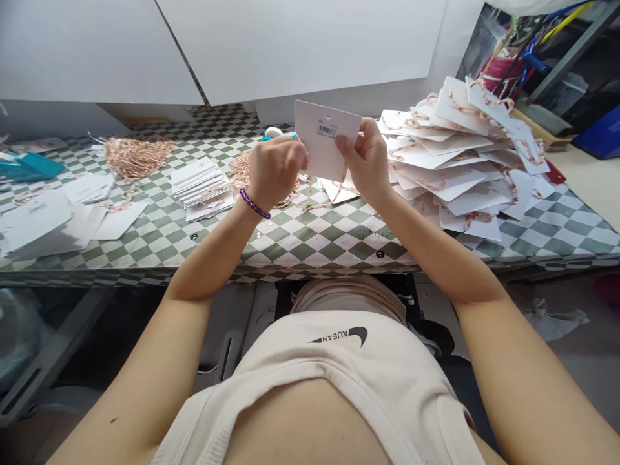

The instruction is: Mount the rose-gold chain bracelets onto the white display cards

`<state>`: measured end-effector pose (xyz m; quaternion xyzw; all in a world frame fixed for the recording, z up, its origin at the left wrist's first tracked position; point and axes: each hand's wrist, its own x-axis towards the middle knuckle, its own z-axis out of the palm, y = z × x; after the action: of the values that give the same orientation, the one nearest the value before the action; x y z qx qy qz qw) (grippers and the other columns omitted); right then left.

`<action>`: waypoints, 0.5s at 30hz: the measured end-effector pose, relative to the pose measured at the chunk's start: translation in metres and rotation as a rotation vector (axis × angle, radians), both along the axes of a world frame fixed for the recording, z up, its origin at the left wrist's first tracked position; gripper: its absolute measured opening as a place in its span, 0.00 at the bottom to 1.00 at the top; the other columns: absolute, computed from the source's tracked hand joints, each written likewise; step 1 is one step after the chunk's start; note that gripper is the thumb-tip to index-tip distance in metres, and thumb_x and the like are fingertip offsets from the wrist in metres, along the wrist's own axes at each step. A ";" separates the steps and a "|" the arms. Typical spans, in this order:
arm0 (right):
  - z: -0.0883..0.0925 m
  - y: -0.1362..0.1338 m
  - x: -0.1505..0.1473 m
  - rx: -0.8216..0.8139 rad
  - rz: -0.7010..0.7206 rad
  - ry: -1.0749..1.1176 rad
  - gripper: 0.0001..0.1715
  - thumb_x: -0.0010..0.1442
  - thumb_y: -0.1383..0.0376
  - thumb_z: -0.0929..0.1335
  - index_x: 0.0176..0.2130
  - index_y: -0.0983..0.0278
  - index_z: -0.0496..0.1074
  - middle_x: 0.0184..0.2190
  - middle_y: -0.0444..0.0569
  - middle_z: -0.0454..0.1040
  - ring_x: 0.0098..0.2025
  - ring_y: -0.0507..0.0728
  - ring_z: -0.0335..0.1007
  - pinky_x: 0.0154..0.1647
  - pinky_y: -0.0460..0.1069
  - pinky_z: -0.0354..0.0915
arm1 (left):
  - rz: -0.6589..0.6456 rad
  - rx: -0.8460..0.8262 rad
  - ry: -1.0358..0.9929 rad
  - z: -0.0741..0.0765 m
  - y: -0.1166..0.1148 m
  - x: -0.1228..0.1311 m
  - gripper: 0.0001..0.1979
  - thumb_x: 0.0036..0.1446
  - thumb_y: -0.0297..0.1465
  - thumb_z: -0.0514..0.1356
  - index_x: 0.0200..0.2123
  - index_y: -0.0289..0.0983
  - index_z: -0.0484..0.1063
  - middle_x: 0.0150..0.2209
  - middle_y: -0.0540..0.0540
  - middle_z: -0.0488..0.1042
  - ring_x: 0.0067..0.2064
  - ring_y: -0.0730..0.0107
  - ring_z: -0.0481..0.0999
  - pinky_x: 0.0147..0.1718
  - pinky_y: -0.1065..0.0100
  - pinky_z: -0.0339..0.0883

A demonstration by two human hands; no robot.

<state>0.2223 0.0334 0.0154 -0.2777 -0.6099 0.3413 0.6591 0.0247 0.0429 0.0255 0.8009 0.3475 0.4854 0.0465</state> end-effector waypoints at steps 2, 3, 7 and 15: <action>0.000 0.005 0.004 -0.041 0.052 0.009 0.36 0.46 0.37 0.77 0.39 0.56 0.63 0.36 0.43 0.78 0.42 0.58 0.77 0.43 0.54 0.75 | -0.080 -0.091 -0.184 0.003 0.006 -0.004 0.33 0.65 0.63 0.41 0.33 0.43 0.70 0.29 0.48 0.76 0.29 0.72 0.71 0.30 0.63 0.66; 0.000 0.007 0.006 -0.064 0.066 0.013 0.36 0.45 0.37 0.78 0.39 0.56 0.64 0.36 0.43 0.77 0.43 0.58 0.77 0.42 0.55 0.75 | -0.129 -0.134 -0.244 0.004 0.009 -0.005 0.33 0.63 0.65 0.44 0.36 0.43 0.70 0.32 0.48 0.77 0.29 0.71 0.73 0.28 0.63 0.67; 0.000 0.009 0.010 -0.133 0.075 0.054 0.36 0.42 0.39 0.79 0.39 0.56 0.66 0.37 0.44 0.79 0.43 0.58 0.77 0.42 0.53 0.75 | -0.411 -0.306 -0.162 0.001 0.015 -0.001 0.35 0.55 0.67 0.55 0.46 0.43 0.72 0.43 0.45 0.78 0.46 0.57 0.81 0.35 0.61 0.77; 0.002 -0.004 0.011 -0.211 0.094 -0.203 0.34 0.48 0.40 0.78 0.40 0.60 0.67 0.42 0.47 0.77 0.40 0.55 0.77 0.29 0.46 0.73 | -0.482 -0.377 -0.358 -0.013 0.035 -0.004 0.27 0.57 0.57 0.64 0.48 0.43 0.73 0.46 0.44 0.79 0.53 0.56 0.79 0.52 0.56 0.77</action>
<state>0.2336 0.0292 0.0170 -0.3498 -0.6463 0.4041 0.5446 0.0212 0.0775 0.0130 0.7394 0.2184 0.5204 0.3670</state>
